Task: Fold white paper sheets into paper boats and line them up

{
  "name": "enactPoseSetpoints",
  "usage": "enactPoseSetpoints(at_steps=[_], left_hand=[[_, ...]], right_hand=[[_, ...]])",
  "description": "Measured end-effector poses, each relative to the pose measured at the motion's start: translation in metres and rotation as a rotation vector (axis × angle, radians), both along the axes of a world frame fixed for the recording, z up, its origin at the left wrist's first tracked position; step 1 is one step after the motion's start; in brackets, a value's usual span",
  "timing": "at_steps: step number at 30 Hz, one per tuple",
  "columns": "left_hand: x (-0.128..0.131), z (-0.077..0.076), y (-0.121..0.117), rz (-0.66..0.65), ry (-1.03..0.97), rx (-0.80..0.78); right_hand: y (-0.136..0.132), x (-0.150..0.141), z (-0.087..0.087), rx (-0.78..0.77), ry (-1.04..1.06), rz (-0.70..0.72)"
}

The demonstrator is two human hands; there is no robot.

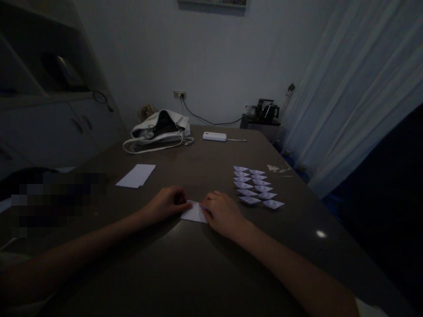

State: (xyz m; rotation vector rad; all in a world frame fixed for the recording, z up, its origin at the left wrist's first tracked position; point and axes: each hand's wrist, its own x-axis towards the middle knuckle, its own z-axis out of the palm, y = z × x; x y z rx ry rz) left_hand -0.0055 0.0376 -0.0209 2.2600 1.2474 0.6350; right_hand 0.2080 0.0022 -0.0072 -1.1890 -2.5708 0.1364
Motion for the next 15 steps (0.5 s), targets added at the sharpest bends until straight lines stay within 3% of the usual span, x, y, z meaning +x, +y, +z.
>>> enactPoseSetpoints(at_steps=[6,11,15], left_hand=[[-0.001,0.008,-0.003,-0.103,-0.027,0.021],[-0.009,0.016,0.001,-0.251,-0.087,-0.148],[-0.013,0.014,0.007,-0.392,-0.158,-0.211]], right_hand=[[-0.002,-0.001,0.003,0.001,-0.041,-0.027],[-0.003,0.0,0.003,0.014,-0.045,-0.003],[-0.005,0.0,0.003,0.024,-0.069,0.007]])
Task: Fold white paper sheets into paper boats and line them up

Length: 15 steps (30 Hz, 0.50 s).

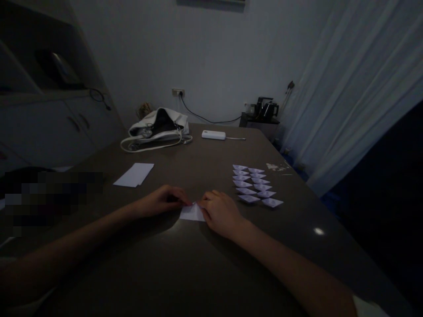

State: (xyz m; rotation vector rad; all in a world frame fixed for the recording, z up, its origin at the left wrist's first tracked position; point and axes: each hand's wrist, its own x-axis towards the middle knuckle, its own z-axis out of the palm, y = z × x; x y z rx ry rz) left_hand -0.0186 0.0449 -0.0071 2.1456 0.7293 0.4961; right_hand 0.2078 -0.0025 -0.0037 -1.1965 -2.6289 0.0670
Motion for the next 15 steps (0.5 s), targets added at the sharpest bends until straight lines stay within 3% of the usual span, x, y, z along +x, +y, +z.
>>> enactPoseSetpoints(at_steps=[10,15], left_hand=[[0.0054,-0.0053,-0.0058,0.103,0.036,0.053],[0.0047,-0.0048,-0.0057,0.05,0.066,0.163]], right_hand=[[-0.0009,-0.0007,0.0024,-0.003,-0.015,-0.007],[-0.0003,-0.0004,0.0005,0.006,-0.017,-0.006]])
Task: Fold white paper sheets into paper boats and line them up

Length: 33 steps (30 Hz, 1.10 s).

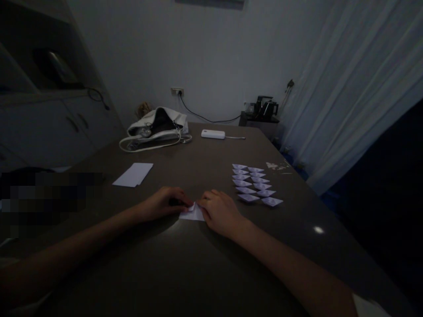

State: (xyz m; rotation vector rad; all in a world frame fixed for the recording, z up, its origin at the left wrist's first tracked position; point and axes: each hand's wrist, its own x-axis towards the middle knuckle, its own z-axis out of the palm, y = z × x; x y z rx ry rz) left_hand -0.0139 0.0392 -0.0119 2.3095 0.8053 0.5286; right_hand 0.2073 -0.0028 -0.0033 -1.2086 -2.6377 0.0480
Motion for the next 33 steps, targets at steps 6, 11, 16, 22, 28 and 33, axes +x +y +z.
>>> enactPoseSetpoints(at_steps=[6,11,16,22,28,33], left_hand=[[0.004,0.002,-0.003,-0.086,0.111,0.197],[0.003,0.002,-0.004,-0.11,0.13,0.263],[0.002,0.004,-0.006,-0.129,0.137,0.283],[0.007,0.002,-0.016,-0.077,0.262,0.403],[0.009,-0.001,-0.023,-0.122,0.397,0.662],[0.008,0.002,-0.023,-0.159,0.375,0.697]], right_hand=[[0.0,0.0,0.0,-0.01,0.004,-0.011],[-0.001,-0.001,0.002,-0.007,-0.012,-0.014],[-0.001,-0.001,0.001,0.011,-0.026,-0.013],[-0.002,-0.003,0.001,0.008,-0.051,-0.033],[-0.002,-0.003,0.002,0.013,-0.05,-0.03],[-0.001,-0.004,0.002,0.008,-0.062,-0.035]])
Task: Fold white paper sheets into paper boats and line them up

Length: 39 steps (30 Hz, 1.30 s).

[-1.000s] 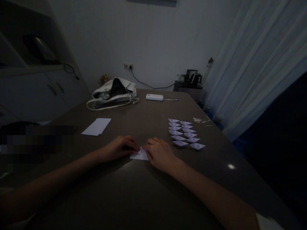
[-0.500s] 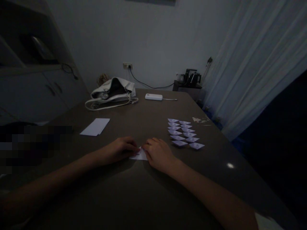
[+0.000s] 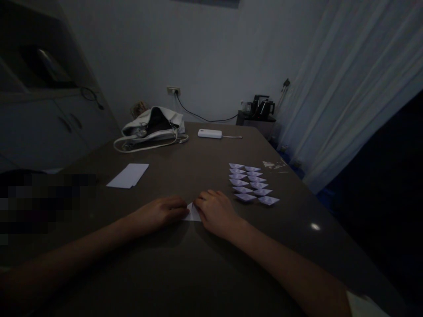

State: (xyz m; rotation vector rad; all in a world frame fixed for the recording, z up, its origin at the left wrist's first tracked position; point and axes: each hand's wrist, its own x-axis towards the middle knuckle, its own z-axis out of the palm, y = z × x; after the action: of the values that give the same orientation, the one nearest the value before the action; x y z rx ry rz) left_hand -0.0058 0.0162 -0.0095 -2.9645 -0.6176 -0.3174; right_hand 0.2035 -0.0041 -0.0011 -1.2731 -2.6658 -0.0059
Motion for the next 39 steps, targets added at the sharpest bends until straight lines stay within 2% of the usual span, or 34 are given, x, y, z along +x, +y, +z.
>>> enactPoseSetpoints(at_steps=[15,26,35,39], left_hand=[[0.0013,-0.0006,0.0027,-0.045,0.023,0.017],[0.0027,0.0027,0.0028,-0.032,-0.059,-0.097],[0.0006,-0.0005,0.0051,-0.022,-0.091,-0.136],[0.0018,0.0033,0.0054,-0.023,-0.067,-0.183]], right_hand=[[-0.0047,-0.0027,0.0042,0.036,-0.088,-0.003],[-0.0062,-0.0039,0.0043,0.057,-0.077,-0.008],[-0.0055,-0.0049,0.0046,0.082,-0.125,0.011],[-0.0058,-0.0059,0.0033,0.103,-0.14,0.014]])
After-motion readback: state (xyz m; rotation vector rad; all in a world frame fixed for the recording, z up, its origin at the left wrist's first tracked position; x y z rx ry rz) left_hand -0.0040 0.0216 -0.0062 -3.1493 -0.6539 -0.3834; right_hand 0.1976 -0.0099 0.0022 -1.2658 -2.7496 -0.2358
